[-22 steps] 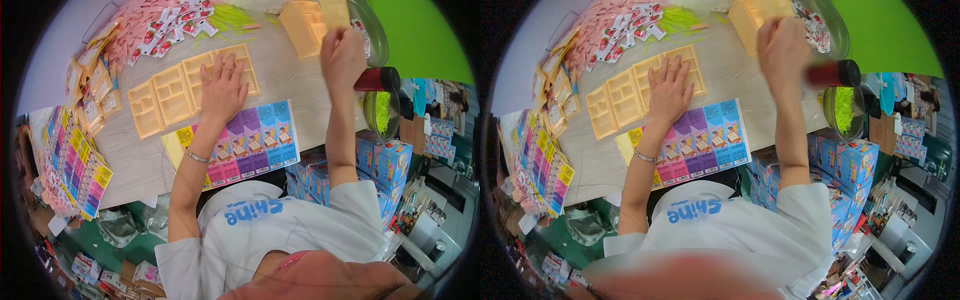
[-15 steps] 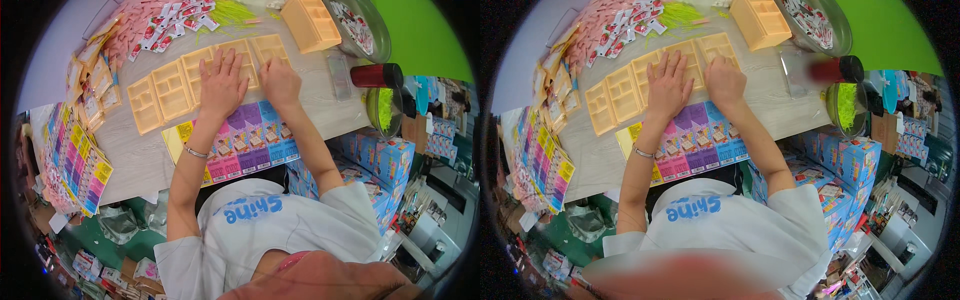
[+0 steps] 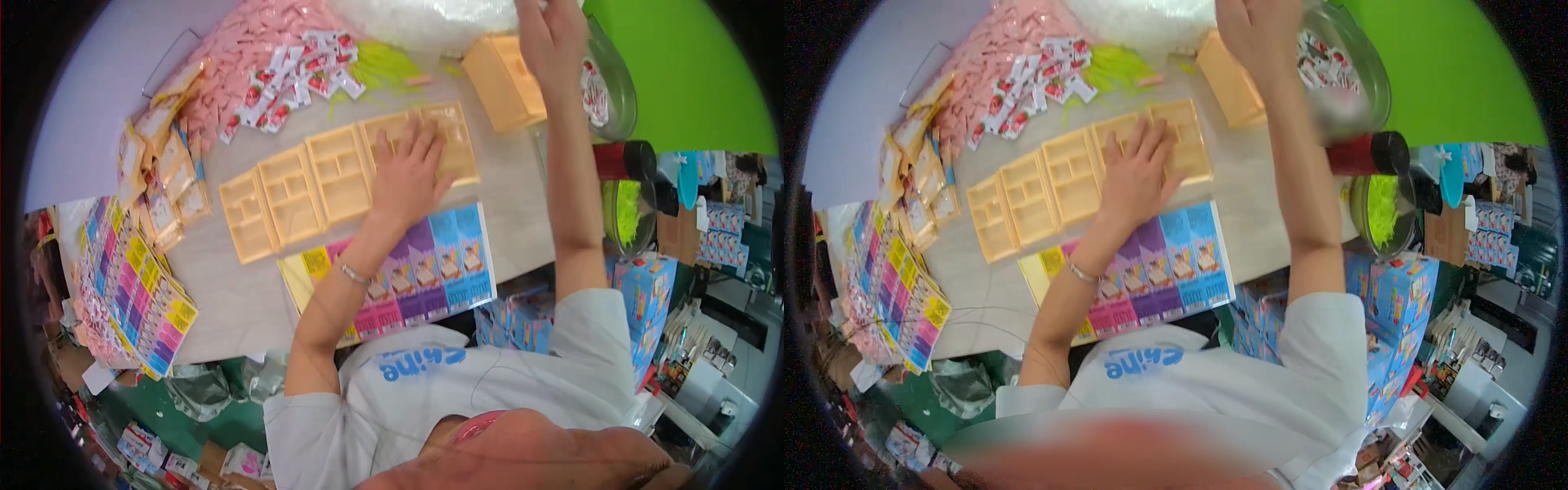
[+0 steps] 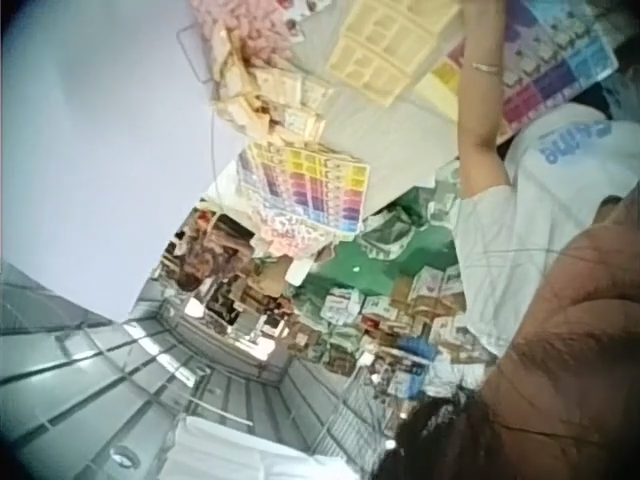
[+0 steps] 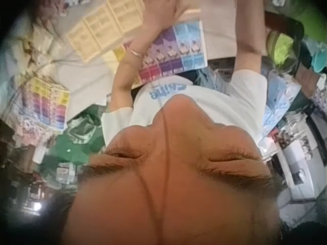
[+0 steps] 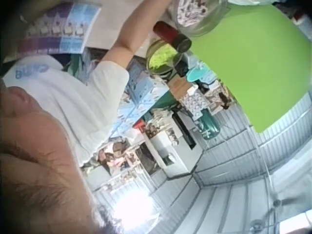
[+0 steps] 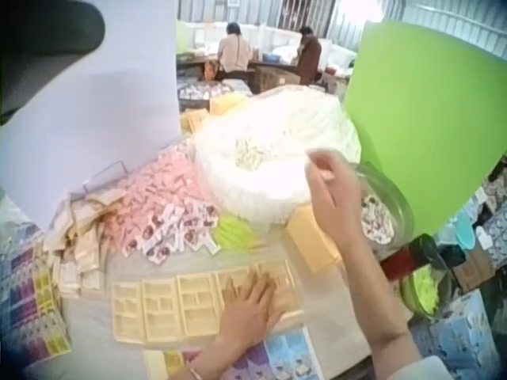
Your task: Place white cubes into divided plastic trays and then insert the trays into plastic bags.
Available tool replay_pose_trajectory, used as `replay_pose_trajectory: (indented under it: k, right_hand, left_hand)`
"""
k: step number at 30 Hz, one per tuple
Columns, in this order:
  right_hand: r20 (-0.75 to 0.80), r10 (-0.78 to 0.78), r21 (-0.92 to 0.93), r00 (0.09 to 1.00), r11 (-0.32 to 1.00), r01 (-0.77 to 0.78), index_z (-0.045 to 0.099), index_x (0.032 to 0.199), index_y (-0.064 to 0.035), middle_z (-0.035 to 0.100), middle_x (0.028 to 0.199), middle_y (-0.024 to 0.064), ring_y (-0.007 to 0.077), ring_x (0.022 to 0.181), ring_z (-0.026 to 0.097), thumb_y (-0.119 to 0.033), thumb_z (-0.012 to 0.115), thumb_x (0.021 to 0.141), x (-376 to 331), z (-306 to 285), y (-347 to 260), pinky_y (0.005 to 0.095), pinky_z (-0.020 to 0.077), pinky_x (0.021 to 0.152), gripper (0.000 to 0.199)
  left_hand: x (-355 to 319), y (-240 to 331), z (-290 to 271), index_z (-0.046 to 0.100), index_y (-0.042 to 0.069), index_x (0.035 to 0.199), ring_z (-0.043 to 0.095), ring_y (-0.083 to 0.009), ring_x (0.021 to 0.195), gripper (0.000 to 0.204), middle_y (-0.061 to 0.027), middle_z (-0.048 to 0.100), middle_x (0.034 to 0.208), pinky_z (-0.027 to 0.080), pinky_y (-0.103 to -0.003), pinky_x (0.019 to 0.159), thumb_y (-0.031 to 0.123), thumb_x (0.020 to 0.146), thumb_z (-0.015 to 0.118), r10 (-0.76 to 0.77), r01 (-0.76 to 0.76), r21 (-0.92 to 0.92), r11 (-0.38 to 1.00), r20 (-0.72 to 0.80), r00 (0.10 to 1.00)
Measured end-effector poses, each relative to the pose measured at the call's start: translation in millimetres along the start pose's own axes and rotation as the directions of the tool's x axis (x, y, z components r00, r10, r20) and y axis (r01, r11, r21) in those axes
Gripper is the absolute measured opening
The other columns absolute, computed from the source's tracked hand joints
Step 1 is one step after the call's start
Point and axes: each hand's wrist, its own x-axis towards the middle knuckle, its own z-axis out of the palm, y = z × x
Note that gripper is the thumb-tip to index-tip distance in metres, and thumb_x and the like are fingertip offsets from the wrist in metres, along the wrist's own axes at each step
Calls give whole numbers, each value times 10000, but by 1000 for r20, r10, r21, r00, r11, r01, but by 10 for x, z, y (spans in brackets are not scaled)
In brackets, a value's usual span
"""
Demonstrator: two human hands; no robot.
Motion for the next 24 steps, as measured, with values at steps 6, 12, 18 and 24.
replay_pose_trajectory:
  k: [6,12,18,24]
  right_hand:
    - [445,-86,-354,891,897,263,747,991,-10,720,1025,224,381,972,687,-171,636,877,1527,1585,1576,448,529,866,226]
    - [739,382,-564,555,802,199,763,942,-14,727,1084,224,377,999,701,-149,675,803,1485,2404,964,465,549,900,213]
    - [640,189,-597,745,733,326,681,1154,44,691,1164,275,376,1100,682,-132,722,783,1079,2129,1494,473,557,899,413]
    - [735,231,-520,637,795,311,678,1155,44,708,1095,276,383,1059,692,-200,734,811,1364,2103,1230,466,553,887,425]
  left_hand:
    - [66,65,23,601,38,1330,353,-313,1473,620,-119,470,1518,214,-679,1149,455,876,672,2,6,-90,996,84,996]
    - [-2,-84,-13,599,39,1330,352,-327,1478,589,-128,456,1532,192,-675,1165,416,885,677,-81,101,-129,986,151,985]
    - [168,19,18,635,46,1291,347,-315,1484,561,-117,468,1527,182,-672,1170,429,882,672,-15,31,-167,985,96,995]
    - [52,-78,17,623,47,1310,322,-304,1496,610,-115,451,1543,184,-678,1171,439,847,696,-52,69,-157,985,105,993]
